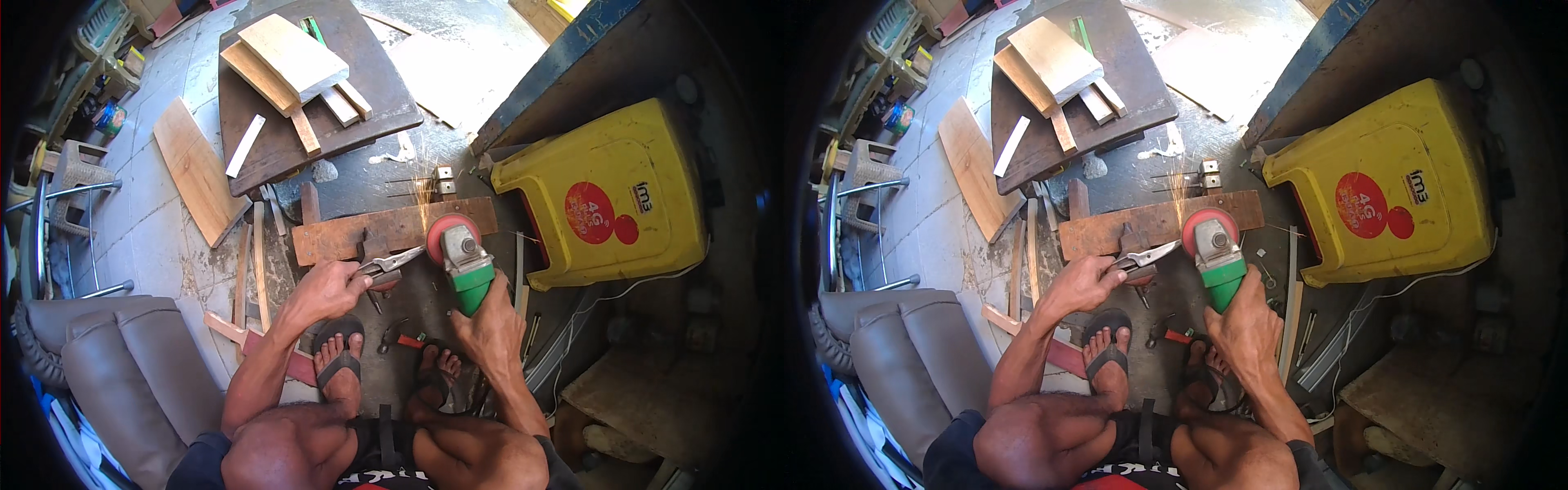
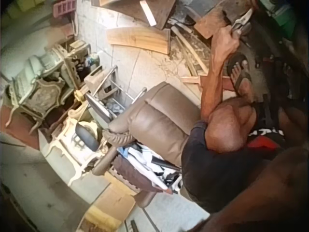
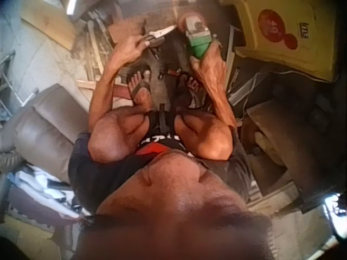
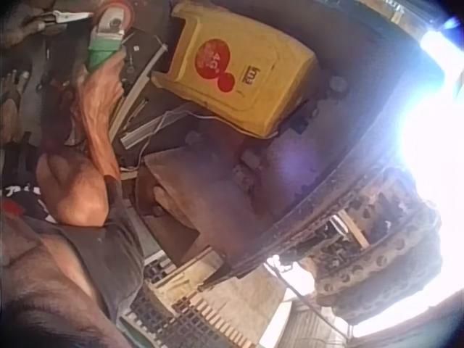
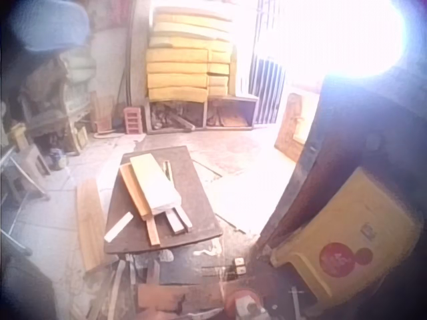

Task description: The person uses an angle grinder to sharpen or smooth a metal piece held with pliers, then uses a hammer to shape it while secured in a vise.

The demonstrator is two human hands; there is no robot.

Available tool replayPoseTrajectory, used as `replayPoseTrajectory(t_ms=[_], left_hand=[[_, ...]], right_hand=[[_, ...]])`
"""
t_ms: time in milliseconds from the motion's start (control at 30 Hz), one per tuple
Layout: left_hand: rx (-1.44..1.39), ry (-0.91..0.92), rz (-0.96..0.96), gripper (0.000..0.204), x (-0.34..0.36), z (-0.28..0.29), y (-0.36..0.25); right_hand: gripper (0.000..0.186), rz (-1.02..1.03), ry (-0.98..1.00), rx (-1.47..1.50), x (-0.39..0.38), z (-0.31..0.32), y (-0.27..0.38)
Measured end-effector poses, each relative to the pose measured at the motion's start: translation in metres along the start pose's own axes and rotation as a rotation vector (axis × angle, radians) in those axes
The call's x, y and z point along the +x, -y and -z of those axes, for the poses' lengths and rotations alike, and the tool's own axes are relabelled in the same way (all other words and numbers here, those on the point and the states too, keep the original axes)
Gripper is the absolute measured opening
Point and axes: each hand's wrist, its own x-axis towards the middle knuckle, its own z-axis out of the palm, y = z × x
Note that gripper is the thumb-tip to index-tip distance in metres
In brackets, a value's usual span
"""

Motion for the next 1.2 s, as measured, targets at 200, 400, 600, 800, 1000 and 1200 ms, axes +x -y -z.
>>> replayPoseTrajectory(t_ms=[200, 400, 600, 800, 1000, 1200], left_hand=[[0.015, 0.001, 0.025, 0.037, -0.001, 0.000, 0.004], [-0.005, -0.009, 0.004, 0.036, 0.001, -0.004, 0.004], [0.009, -0.031, -0.025, 0.037, 0.000, -0.004, 0.005], [0.011, -0.017, 0.021, 0.037, -0.001, -0.002, 0.004], [0.002, -0.013, 0.011, 0.036, 0.000, -0.003, 0.002], [0.031, -0.020, 0.000, 0.036, 0.001, -0.005, 0.008]], right_hand=[[0.079, 0.058, 0.054, 0.015, -0.011, 0.006, 0.014], [0.084, 0.188, 0.117, -0.009, -0.013, -0.003, 0.025], [0.082, 0.153, 0.121, -0.026, -0.011, -0.004, 0.025], [0.080, 0.092, 0.112, -0.009, -0.008, 0.000, 0.022], [0.084, 0.049, 0.083, -0.012, -0.007, 0.001, 0.013], [0.082, 0.084, 0.049, -0.011, -0.004, 0.000, 0.006]])
